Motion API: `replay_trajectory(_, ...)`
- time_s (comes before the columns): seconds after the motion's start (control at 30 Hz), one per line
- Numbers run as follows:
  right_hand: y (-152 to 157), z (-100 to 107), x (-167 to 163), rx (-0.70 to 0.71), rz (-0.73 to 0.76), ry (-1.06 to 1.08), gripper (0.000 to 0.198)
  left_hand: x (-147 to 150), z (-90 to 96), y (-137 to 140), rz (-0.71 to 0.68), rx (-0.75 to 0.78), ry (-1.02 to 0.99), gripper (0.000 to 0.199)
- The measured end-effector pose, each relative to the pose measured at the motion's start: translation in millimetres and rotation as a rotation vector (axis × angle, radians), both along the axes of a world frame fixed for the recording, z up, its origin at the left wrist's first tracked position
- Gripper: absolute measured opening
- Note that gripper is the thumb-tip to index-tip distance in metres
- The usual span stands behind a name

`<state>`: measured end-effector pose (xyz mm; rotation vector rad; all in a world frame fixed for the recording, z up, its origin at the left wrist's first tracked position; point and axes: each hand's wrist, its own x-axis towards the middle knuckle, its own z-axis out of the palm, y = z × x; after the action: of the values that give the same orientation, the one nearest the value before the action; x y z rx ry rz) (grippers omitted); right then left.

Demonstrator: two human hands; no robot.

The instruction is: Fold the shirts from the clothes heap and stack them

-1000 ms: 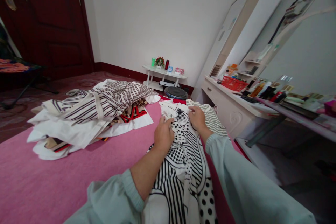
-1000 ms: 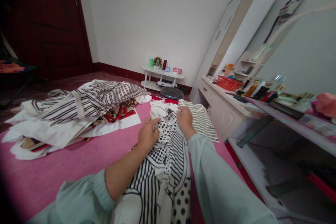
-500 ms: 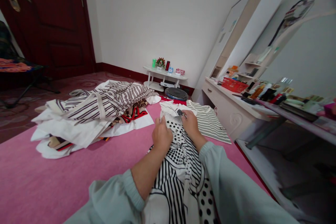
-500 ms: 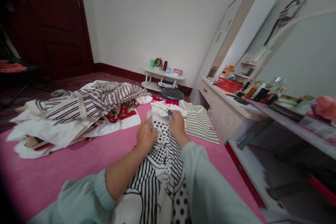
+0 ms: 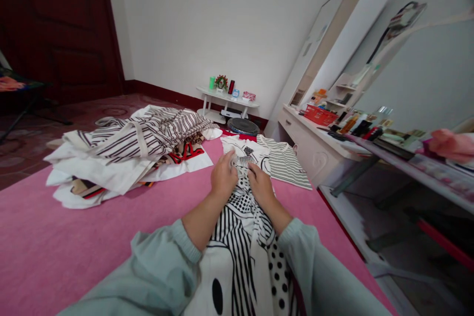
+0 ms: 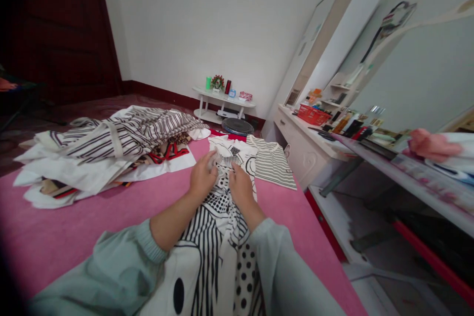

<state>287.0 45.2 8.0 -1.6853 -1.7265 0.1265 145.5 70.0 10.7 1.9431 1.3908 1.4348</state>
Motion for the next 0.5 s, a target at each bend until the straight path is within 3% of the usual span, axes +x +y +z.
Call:
replay_trajectory(0.13,-19.1,-9.7,2.9,0.204,-0.147,0.307,0.048,-1.1,12.2,-13.0,-0.159,0.110,0.145,0.049)
replay_trajectory(0.23,-23.6,-4.3,3.7,0.417,-0.150,0.220,0.048,-2.5,15.7,-14.7,-0.140,0.128,0.099,0.040)
replay_trajectory(0.3,-23.3,-1.3,3.2,0.437,-0.095,0.084,0.049,-3.3,13.8,-12.0,-0.104,0.095,0.076,0.037)
replay_trajectory(0.33,-22.4,-1.3,2.6,0.378,-0.056,0.016,0.050,-3.5,12.0,-10.0,-0.092,0.061,0.106,0.034)
replay_trajectory(0.5,-15.2,-9.9,-1.8,-0.180,0.094,-0.277,0.050,-1.8,1.2,0.8,-0.053,-0.202,0.441,0.023)
